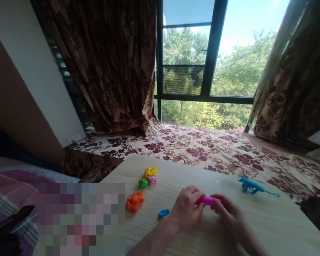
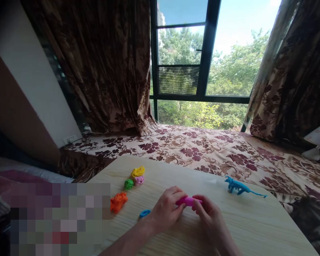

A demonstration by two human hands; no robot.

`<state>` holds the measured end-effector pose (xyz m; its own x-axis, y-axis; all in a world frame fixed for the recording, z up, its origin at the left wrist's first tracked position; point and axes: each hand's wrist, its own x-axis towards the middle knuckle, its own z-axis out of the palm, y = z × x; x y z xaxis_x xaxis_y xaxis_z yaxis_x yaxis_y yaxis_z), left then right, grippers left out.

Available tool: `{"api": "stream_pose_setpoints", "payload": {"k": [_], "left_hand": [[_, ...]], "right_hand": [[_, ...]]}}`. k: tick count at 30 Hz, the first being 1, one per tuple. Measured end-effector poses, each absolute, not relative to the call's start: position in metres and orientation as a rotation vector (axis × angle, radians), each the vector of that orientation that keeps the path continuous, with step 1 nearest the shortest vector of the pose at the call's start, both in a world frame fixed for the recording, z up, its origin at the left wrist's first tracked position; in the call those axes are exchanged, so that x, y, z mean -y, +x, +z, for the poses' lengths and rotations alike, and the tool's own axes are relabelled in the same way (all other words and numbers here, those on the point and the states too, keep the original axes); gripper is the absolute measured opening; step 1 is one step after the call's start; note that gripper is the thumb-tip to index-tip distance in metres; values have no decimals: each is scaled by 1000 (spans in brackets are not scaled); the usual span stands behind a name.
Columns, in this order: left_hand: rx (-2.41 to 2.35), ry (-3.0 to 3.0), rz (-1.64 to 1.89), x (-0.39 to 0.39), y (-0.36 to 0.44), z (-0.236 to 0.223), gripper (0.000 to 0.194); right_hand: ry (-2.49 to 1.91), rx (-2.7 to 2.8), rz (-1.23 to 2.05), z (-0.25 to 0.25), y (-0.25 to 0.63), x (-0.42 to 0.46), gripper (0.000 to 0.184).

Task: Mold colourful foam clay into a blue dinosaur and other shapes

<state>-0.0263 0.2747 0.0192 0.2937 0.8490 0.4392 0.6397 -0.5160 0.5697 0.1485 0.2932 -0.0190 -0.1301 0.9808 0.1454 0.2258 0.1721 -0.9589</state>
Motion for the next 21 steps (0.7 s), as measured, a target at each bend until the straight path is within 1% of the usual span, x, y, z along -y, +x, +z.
{"api": "stream_pose_setpoints", "payload": {"k": [4, 6, 8, 11, 15, 18, 21], "left_hand": [[-1410, 2295, 1024, -279, -37, 25, 30], [-1580, 2297, 1032, -283, -51, 37, 29], [-1791, 2245, 1011, -289, -77, 50, 27], [-2058, 2105, 962, -294, -130, 62, 30], [-2381, 1890, 717, -292, -189, 61, 29], [-2390, 1822, 526, -289, -202, 51, 34], [-2332, 1824, 464, -287, -199, 45, 34]], "right_hand": [[-1309, 1708, 783, -25, 142, -290, 35], [-1328, 1773, 719, -26, 141, -289, 31], [-1316, 1832, 683, -28, 141, -289, 27], [-1281, 1899, 665, -31, 142, -287, 26], [-1284, 1888, 623, -32, 140, -285, 25], [-1278, 1873, 608, -30, 138, -283, 24], [-1265, 1860, 621, -29, 138, -282, 25]]}}
